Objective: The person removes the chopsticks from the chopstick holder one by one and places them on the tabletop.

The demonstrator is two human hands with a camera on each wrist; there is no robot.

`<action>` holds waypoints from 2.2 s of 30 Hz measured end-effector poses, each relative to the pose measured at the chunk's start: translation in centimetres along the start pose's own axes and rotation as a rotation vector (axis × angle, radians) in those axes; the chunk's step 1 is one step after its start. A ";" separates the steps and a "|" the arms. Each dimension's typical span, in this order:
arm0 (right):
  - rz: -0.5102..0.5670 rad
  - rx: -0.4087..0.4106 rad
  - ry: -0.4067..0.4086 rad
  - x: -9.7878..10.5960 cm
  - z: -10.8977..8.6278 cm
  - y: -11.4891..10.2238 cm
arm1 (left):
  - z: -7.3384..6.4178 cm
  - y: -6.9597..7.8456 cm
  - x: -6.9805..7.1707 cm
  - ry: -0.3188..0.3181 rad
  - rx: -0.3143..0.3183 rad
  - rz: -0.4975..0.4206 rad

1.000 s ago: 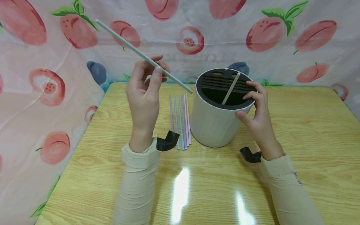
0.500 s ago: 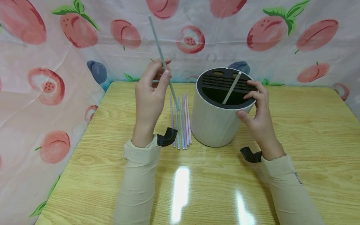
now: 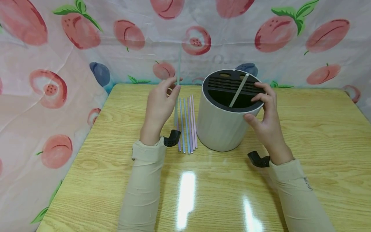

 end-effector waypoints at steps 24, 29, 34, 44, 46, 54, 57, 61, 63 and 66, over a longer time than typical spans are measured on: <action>-0.004 -0.003 0.003 0.1 0.1 0.1 | 0.3 -6.3 -3.5 -0.257 0.258 0.193; -0.009 0.004 0.004 0.0 0.1 0.1 | 0.1 -7.5 -4.2 -0.305 0.291 0.170; -0.002 0.002 0.003 0.0 0.0 0.0 | -0.3 -8.3 -4.8 -0.352 0.328 0.177; 0.000 0.011 0.002 0.0 0.1 0.1 | -0.8 -9.2 -5.8 -0.429 0.373 0.194; 0.007 0.007 0.001 0.0 0.1 0.2 | -0.8 -9.4 -6.0 -0.438 0.372 0.201; 0.005 0.001 0.004 0.1 0.0 0.2 | -0.9 -9.5 -6.5 -0.460 0.319 0.243; 0.001 0.005 0.004 0.1 0.0 0.1 | -0.9 -9.5 -6.6 -0.462 0.298 0.267; 0.000 0.010 0.005 0.0 -0.1 0.1 | -0.9 -9.7 -6.7 -0.455 0.293 0.279; -0.002 0.017 0.004 0.0 -0.1 0.1 | -1.0 -9.7 -6.8 -0.454 0.293 0.280; -0.004 0.027 0.004 0.0 -0.1 0.1 | -1.0 -9.8 -6.7 -0.449 0.298 0.277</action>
Point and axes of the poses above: each hand's wrist, its own z-axis towards the middle knuckle, its own x-axis out of the back of the hand, y = z × x, the point moved 4 cm from there along z, towards the middle knuckle, and after that the axes turned 1 degree about y, right-handed, at the moved point
